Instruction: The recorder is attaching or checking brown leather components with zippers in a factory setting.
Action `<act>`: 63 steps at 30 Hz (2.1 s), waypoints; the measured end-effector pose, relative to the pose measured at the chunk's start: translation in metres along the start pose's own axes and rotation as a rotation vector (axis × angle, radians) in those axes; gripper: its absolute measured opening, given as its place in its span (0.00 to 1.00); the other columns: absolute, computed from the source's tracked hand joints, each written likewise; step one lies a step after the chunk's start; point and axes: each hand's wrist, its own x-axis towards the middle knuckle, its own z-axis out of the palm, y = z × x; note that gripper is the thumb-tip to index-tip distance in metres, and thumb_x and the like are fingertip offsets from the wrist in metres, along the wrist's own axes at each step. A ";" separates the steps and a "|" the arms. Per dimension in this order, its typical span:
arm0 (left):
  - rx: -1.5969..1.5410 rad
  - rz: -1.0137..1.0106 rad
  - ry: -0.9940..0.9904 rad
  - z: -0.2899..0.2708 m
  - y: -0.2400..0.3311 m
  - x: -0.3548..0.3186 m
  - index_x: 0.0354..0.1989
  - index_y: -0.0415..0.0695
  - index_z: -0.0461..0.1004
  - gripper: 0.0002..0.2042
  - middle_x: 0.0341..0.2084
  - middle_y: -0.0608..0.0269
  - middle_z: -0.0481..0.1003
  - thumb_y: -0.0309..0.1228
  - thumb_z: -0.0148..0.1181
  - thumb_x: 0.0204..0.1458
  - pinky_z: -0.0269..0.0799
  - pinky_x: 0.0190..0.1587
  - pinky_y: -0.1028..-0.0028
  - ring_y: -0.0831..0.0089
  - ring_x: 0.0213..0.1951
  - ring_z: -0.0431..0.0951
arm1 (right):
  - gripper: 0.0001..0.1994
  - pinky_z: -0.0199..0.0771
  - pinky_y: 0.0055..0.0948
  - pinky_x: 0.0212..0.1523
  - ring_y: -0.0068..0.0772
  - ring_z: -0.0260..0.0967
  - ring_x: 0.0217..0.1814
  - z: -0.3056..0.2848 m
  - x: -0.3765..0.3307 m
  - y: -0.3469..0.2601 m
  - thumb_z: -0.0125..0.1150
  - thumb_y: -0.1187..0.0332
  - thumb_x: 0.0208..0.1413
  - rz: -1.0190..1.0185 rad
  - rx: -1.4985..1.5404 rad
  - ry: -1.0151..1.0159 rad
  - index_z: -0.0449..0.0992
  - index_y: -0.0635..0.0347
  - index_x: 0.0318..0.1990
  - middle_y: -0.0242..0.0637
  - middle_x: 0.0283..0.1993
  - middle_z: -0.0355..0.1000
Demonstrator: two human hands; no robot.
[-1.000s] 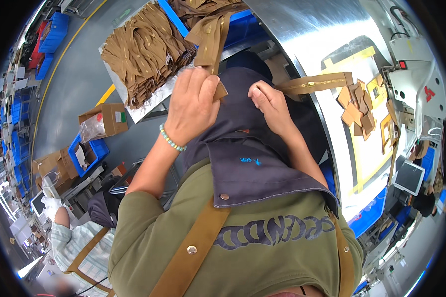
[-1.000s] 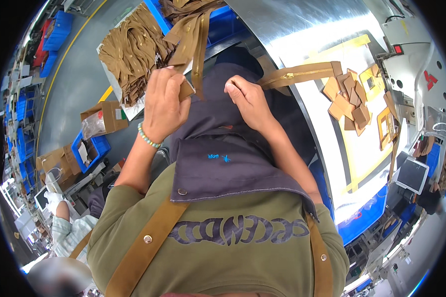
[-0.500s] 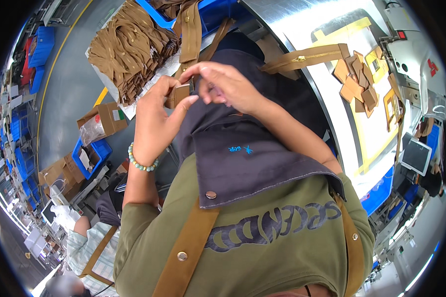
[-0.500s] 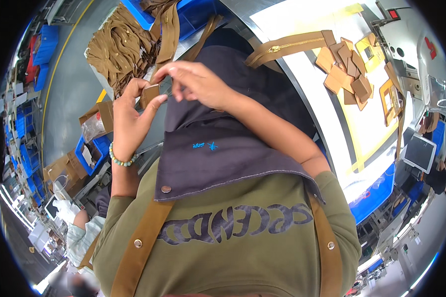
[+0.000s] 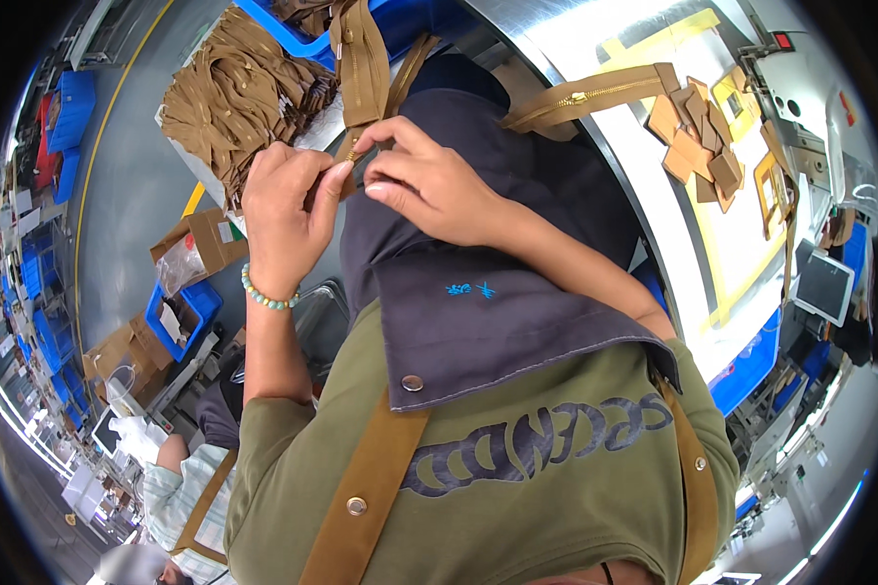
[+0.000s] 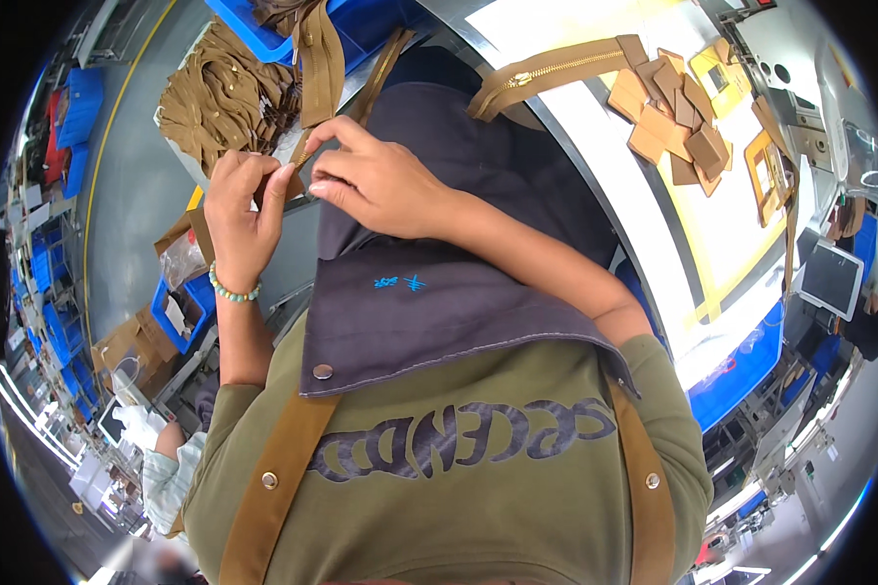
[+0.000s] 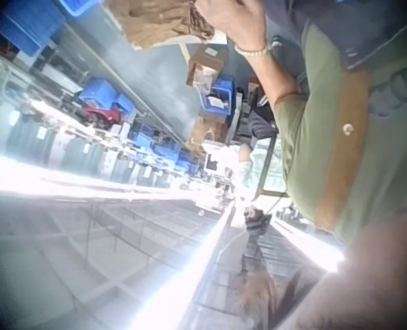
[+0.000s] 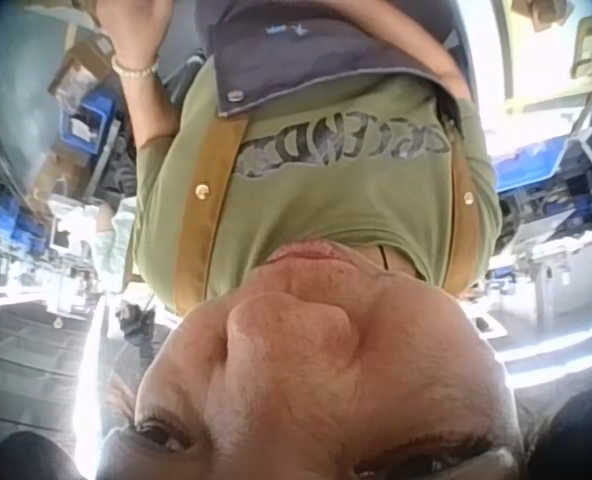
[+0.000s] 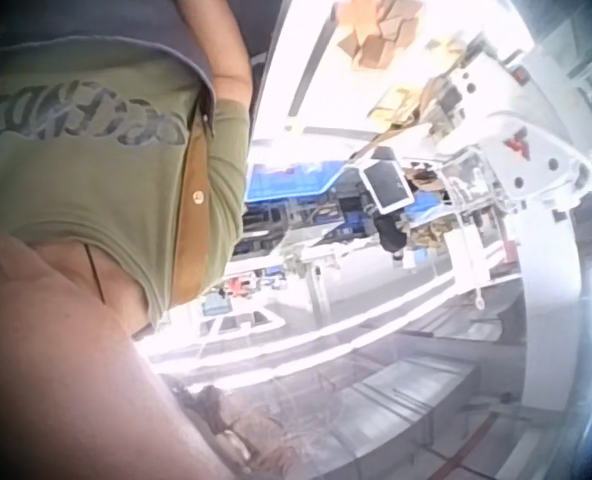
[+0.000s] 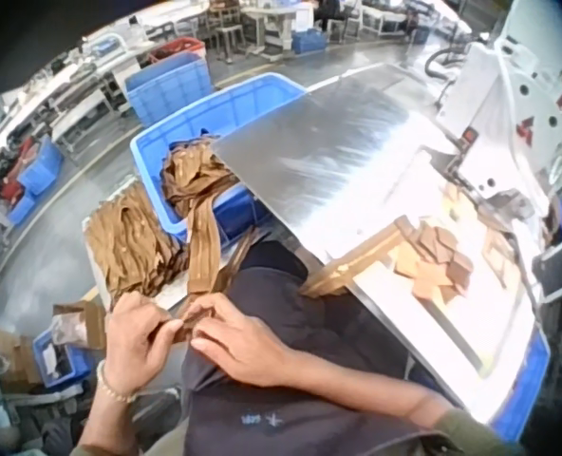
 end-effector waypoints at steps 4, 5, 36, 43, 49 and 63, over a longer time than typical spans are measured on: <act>0.132 0.170 0.052 0.006 -0.012 0.007 0.24 0.43 0.74 0.11 0.19 0.62 0.70 0.31 0.71 0.50 0.65 0.33 0.64 0.62 0.27 0.69 | 0.10 0.76 0.40 0.41 0.44 0.74 0.37 0.005 0.001 0.003 0.58 0.64 0.64 -0.024 -0.017 0.001 0.75 0.62 0.39 0.39 0.53 0.68; 0.160 0.208 0.088 0.008 -0.013 0.009 0.23 0.44 0.73 0.12 0.19 0.62 0.70 0.31 0.72 0.50 0.64 0.33 0.64 0.62 0.27 0.69 | 0.10 0.76 0.42 0.40 0.45 0.74 0.37 0.005 0.003 0.004 0.59 0.63 0.64 -0.053 0.082 0.020 0.75 0.62 0.38 0.39 0.53 0.68; -1.427 0.243 0.276 -0.123 -0.006 0.015 0.29 0.48 0.67 0.23 0.23 0.79 0.66 0.50 0.74 0.51 0.57 0.27 0.85 0.86 0.22 0.60 | 0.19 0.68 0.46 0.32 0.60 0.68 0.29 0.000 0.001 0.049 0.52 0.61 0.70 0.262 -0.102 0.119 0.71 0.66 0.29 0.53 0.25 0.69; -0.381 -0.434 -0.107 0.023 -0.035 -0.016 0.47 0.43 0.80 0.08 0.36 0.67 0.81 0.24 0.55 0.64 0.74 0.44 0.77 0.78 0.40 0.79 | 0.19 0.61 0.32 0.26 0.29 0.55 0.22 -0.023 0.006 0.020 0.52 0.63 0.71 0.251 0.043 0.181 0.67 0.66 0.27 0.37 0.19 0.60; -0.523 -0.017 -0.046 0.096 -0.016 -0.010 0.52 0.38 0.76 0.11 0.50 0.52 0.77 0.26 0.51 0.67 0.66 0.61 0.61 0.54 0.58 0.74 | 0.19 0.61 0.29 0.26 0.22 0.55 0.23 -0.021 0.012 -0.004 0.51 0.63 0.72 0.199 0.116 0.171 0.67 0.66 0.27 0.32 0.19 0.61; -0.384 -0.379 0.055 0.080 -0.045 -0.010 0.41 0.42 0.78 0.08 0.38 0.58 0.81 0.26 0.70 0.55 0.74 0.45 0.71 0.71 0.39 0.80 | 0.21 0.60 0.27 0.27 0.22 0.57 0.22 -0.040 0.016 0.004 0.47 0.64 0.72 0.277 0.073 0.184 0.65 0.64 0.25 0.31 0.20 0.62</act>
